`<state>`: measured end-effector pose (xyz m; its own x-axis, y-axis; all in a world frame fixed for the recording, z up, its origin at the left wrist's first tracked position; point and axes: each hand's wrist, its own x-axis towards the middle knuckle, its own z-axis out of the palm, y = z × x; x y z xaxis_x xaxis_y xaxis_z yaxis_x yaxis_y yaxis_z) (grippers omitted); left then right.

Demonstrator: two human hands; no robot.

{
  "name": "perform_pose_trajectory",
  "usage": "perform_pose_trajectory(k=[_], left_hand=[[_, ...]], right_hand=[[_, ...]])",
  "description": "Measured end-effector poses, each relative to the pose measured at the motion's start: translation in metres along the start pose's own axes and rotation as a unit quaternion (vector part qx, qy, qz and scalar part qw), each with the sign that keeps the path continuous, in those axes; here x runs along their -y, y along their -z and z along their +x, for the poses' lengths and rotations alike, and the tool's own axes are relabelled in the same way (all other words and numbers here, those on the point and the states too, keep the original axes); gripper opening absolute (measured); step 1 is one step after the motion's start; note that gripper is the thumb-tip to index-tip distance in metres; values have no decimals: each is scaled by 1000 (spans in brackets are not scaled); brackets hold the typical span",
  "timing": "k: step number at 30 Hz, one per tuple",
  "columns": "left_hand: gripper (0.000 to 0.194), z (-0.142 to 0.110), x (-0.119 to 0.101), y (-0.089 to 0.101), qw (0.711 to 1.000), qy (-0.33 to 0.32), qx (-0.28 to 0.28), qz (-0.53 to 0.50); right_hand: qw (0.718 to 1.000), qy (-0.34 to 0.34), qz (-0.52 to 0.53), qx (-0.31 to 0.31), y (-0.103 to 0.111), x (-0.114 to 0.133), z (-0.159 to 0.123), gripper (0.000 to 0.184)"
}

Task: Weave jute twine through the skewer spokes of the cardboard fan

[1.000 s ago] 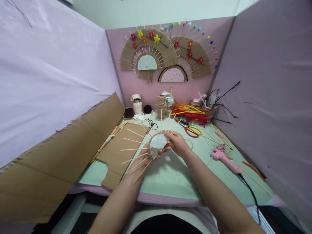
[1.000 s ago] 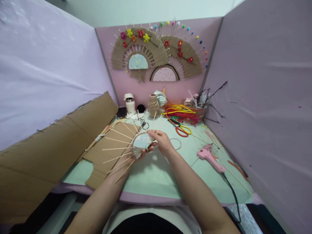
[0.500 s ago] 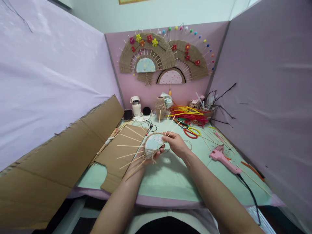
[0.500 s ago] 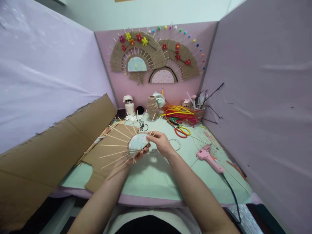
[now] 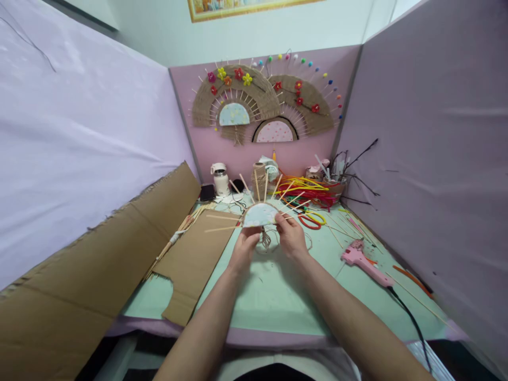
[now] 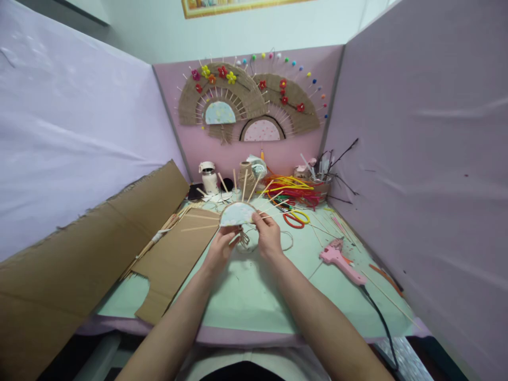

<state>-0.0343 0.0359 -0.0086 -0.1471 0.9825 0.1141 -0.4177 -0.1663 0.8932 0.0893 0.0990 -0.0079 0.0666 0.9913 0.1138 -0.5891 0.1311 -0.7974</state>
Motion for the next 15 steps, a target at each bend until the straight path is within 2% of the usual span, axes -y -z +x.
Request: perform_pose_trajectory(k=[2,3,4,6,8,10,13,15], left_hand=[[26,0,1,2,989,-98,-98,55],[21,-1,1,3,978,-139,-131,80],[15,-2,0,2,971,-163,-140,103],[5,-7,1,-1,975,-153,-87,138],[11,-11,5,-7,983,-75,38,166],[16,-15,12,-12,979,1,122,165],[48,-16,23,-14,981,60,139,118],[57,-14,28,-13,987,81,126,58]], right_hand=[[998,30,3,-56,2,1,3,32],[996,39,5,-77,3,1,4,33],[995,47,5,-92,4,3,5,34],[993,59,-6,-99,4,5,4,36],[994,63,-29,-88,1,7,0,36],[994,54,-59,-77,-2,8,-6,35],[994,17,-91,-64,-7,8,-17,37],[994,-4,-97,-42,-10,6,-23,39]])
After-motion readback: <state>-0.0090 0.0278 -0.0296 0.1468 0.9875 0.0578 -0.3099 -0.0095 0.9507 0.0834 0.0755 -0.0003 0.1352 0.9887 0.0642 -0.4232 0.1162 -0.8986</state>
